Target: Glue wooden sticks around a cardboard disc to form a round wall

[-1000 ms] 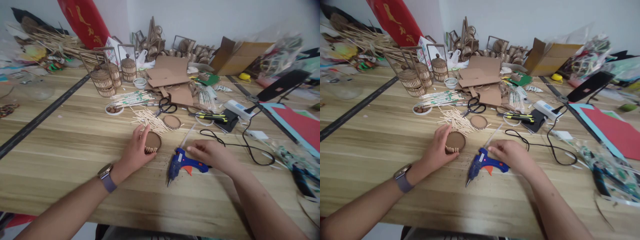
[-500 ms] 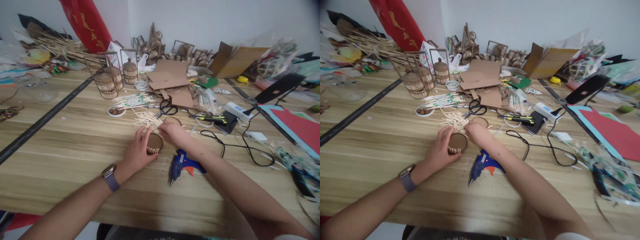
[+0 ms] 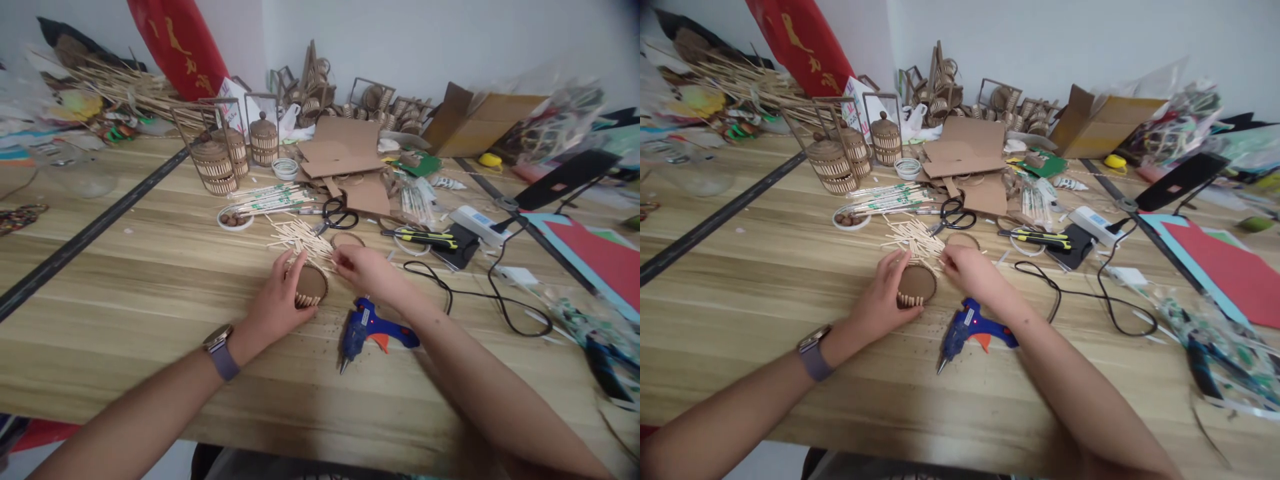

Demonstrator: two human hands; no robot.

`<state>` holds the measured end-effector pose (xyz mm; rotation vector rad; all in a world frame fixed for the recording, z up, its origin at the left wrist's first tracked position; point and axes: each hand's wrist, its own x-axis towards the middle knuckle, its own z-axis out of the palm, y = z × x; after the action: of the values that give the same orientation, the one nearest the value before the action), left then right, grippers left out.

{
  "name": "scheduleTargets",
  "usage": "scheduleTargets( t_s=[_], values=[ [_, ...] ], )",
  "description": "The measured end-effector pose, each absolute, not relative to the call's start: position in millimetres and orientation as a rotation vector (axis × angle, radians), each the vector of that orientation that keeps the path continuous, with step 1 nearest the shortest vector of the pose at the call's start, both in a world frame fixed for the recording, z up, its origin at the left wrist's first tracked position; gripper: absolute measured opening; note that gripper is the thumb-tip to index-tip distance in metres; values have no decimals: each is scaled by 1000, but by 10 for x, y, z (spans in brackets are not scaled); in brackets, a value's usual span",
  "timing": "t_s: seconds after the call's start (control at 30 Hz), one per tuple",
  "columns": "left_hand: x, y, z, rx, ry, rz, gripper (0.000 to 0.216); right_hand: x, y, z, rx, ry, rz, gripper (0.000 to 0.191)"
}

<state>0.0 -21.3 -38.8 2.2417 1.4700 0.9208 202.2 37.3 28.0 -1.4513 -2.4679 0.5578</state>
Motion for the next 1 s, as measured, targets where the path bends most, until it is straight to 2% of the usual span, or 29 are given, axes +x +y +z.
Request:
scheduleTargets(
  t_s=[0.13, 0.3, 1.0],
  values=[
    [-6, -214, -395, 2259, 1454, 926, 105, 2049, 197, 361, -1301, -2298, 934, 8],
    [-19, -209, -407, 2263, 1464, 935, 106, 1991, 77, 369, -1255, -2412, 1066, 7],
    [-17, -203, -405, 2258, 1428, 932, 102, 1864, -5, 275, -1319, -2559, 866, 9]
  ],
)
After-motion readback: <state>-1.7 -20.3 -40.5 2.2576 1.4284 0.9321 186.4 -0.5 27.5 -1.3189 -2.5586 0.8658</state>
